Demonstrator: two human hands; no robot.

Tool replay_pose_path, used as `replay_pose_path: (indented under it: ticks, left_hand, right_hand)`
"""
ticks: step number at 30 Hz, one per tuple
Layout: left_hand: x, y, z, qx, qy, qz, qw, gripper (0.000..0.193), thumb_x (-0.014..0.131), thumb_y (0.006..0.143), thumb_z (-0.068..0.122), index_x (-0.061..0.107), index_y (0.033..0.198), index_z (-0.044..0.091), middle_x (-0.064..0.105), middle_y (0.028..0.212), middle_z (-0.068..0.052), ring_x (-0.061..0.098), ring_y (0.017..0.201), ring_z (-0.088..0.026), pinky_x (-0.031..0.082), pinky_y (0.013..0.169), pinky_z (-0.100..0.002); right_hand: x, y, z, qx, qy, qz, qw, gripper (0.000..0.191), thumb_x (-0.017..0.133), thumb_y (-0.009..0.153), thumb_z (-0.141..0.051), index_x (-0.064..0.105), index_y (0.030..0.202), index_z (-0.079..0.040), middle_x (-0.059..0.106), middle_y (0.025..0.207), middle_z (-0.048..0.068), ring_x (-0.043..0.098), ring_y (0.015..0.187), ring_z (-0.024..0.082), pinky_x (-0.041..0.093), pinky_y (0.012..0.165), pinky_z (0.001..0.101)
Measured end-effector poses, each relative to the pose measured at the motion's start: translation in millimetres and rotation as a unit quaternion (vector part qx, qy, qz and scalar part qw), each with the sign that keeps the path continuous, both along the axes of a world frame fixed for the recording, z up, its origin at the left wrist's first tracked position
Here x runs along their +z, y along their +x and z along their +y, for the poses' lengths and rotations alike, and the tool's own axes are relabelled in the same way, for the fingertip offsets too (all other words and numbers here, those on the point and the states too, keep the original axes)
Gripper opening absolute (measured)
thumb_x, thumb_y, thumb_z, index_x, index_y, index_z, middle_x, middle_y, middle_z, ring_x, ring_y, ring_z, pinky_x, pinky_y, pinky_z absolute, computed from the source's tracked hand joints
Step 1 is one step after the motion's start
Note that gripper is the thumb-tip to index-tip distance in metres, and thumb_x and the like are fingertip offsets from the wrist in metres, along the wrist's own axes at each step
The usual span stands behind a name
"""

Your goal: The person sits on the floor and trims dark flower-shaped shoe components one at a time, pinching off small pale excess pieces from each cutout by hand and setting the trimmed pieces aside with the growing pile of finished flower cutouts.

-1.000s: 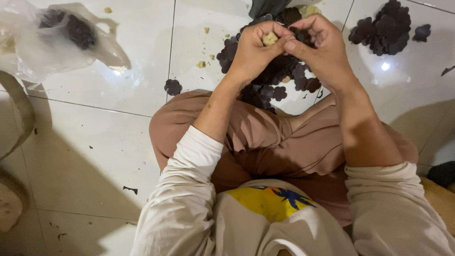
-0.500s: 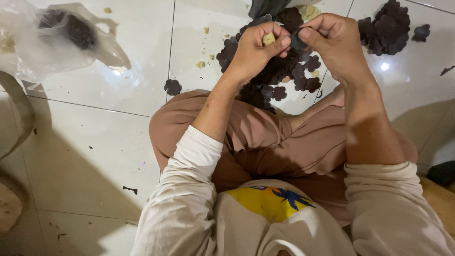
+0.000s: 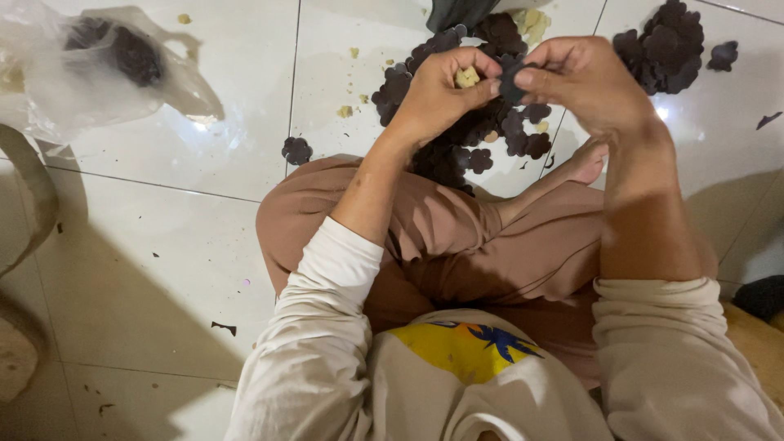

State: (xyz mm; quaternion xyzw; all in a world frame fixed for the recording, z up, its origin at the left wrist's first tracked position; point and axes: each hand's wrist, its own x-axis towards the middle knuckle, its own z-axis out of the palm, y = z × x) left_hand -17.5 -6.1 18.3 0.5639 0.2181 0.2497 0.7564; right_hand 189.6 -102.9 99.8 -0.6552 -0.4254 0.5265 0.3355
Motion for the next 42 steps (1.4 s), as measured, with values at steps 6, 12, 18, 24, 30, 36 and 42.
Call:
replay_pose_path:
  ticks: [6, 12, 18, 24, 30, 36, 42]
  left_hand:
    - [8.0, -7.1, 1.9, 0.027, 0.104, 0.139, 0.984, 0.014, 0.081, 0.088, 0.014, 0.074, 0.096, 0.005, 0.072, 0.079, 0.003, 0.064, 0.073, -0.005, 0.054, 0.071, -0.023]
    - [5.6, 1.3, -4.8, -0.011, 0.057, 0.097, 0.994, 0.012, 0.079, 0.09, 0.014, 0.074, 0.096, 0.005, 0.069, 0.078, 0.002, 0.059, 0.072, -0.006, 0.051, 0.068, -0.024]
    - [2.0, 0.9, -1.1, 0.006, 0.084, 0.1, 0.991, 0.016, 0.079, 0.089, 0.014, 0.075, 0.102, 0.006, 0.074, 0.084, 0.0, 0.065, 0.077, -0.008, 0.055, 0.074, -0.025]
    - [-0.8, -5.3, 2.8, 0.081, 0.228, 0.187, 0.952, 0.028, 0.083, 0.081, 0.013, 0.072, 0.106, 0.009, 0.076, 0.1, -0.008, 0.074, 0.09, -0.023, 0.058, 0.082, -0.034]
    - [-0.6, -6.5, 0.3, 0.054, 0.284, 0.251, 0.924, 0.035, 0.084, 0.074, 0.009, 0.072, 0.107, 0.011, 0.07, 0.103, -0.011, 0.068, 0.095, -0.032, 0.054, 0.084, -0.042]
    - [2.5, -3.1, -0.3, 0.086, 0.325, 0.218, 0.916, 0.029, 0.086, 0.069, 0.012, 0.077, 0.097, 0.01, 0.072, 0.099, -0.01, 0.063, 0.092, -0.034, 0.05, 0.084, -0.042]
    - [-0.6, 1.0, -1.2, 0.091, 0.255, 0.176, 0.946, 0.017, 0.087, 0.08, 0.021, 0.076, 0.088, 0.01, 0.073, 0.082, -0.004, 0.068, 0.072, -0.018, 0.052, 0.078, -0.034]
  right_hand:
    - [18.3, 48.6, -20.1, -0.008, 0.102, -0.382, 0.918, 0.01, 0.074, 0.106, -0.006, 0.075, 0.111, 0.003, 0.074, 0.097, 0.019, 0.069, 0.083, 0.021, 0.053, 0.069, 0.0329]
    - [27.1, 21.6, -10.9, 0.128, 0.075, -0.167, 0.975, 0.016, 0.069, 0.095, -0.012, 0.072, 0.105, 0.001, 0.065, 0.132, 0.015, 0.066, 0.107, 0.022, 0.055, 0.089, 0.0343]
    - [-13.9, 27.5, -4.9, 0.087, -0.082, -0.146, 0.982, 0.021, 0.074, 0.097, -0.015, 0.073, 0.113, -0.002, 0.075, 0.105, 0.017, 0.072, 0.094, 0.021, 0.059, 0.086, 0.0356]
    - [-37.1, 127.6, -58.6, 0.016, 0.16, -0.561, 0.812, 0.019, 0.077, 0.094, 0.002, 0.076, 0.113, 0.004, 0.075, 0.114, 0.019, 0.073, 0.098, 0.024, 0.061, 0.081, 0.0357]
    - [-63.6, 96.2, -39.4, 0.014, 0.142, -0.531, 0.835, 0.031, 0.085, 0.084, -0.005, 0.075, 0.113, -0.006, 0.072, 0.116, 0.015, 0.068, 0.093, 0.029, 0.057, 0.087, 0.0424]
    - [-83.5, -10.2, -5.5, 0.089, 0.063, -0.372, 0.922, 0.038, 0.081, 0.086, -0.004, 0.072, 0.123, -0.006, 0.07, 0.114, 0.018, 0.07, 0.093, 0.025, 0.057, 0.086, 0.0386]
    - [-68.4, -12.2, 1.0, 0.017, 0.106, -0.334, 0.936, 0.012, 0.08, 0.099, -0.007, 0.077, 0.111, -0.005, 0.077, 0.1, 0.011, 0.073, 0.085, 0.018, 0.059, 0.08, 0.0329]
